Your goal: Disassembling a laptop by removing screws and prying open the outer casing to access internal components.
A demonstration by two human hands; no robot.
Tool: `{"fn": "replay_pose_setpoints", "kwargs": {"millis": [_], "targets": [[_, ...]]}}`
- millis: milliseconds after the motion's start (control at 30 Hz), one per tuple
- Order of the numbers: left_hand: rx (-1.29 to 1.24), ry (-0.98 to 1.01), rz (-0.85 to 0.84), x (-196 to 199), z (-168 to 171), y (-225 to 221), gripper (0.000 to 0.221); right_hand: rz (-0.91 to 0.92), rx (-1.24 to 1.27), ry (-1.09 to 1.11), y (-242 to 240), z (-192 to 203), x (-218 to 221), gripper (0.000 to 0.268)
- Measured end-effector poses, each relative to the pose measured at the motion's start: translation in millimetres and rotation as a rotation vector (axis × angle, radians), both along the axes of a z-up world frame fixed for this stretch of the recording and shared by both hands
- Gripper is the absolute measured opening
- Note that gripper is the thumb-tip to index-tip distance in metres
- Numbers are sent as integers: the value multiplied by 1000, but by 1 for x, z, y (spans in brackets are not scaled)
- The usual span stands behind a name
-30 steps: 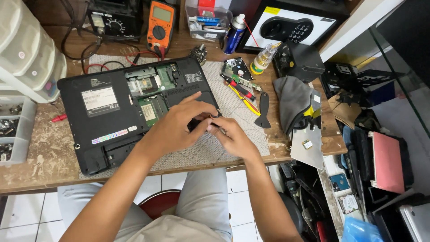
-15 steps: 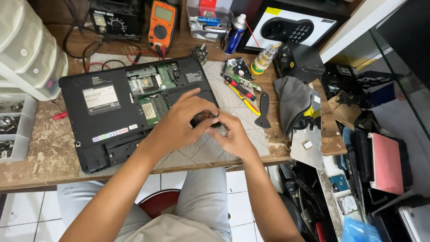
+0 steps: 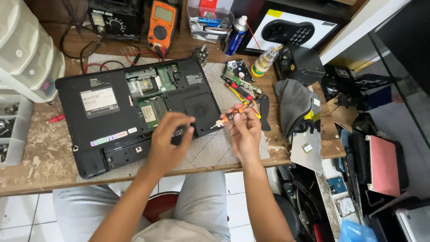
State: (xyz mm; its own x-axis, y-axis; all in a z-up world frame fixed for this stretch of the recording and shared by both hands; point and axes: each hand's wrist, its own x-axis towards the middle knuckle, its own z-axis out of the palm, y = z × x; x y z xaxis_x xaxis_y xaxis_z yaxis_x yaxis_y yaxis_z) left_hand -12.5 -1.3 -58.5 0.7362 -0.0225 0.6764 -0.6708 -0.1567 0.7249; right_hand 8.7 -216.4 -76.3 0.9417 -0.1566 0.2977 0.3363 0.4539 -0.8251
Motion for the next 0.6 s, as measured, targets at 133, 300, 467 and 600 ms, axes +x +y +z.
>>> {"fn": "replay_pose_setpoints", "kwargs": {"millis": [133,300,467,600], "targets": [[145,-65,56,-10,-10,-2,23,6,173,76,5,-1,-7,29],[231,-156,55,-11,-7,-2,19,9,246,83,8,-11,-15,33],[356,-214,244,-8,-18,-2,13,-178,-86,-2,13,-14,-20,33],[403,-190,323,-9,-17,-5,18,-206,-364,-129,22,-4,-25,43]]}}
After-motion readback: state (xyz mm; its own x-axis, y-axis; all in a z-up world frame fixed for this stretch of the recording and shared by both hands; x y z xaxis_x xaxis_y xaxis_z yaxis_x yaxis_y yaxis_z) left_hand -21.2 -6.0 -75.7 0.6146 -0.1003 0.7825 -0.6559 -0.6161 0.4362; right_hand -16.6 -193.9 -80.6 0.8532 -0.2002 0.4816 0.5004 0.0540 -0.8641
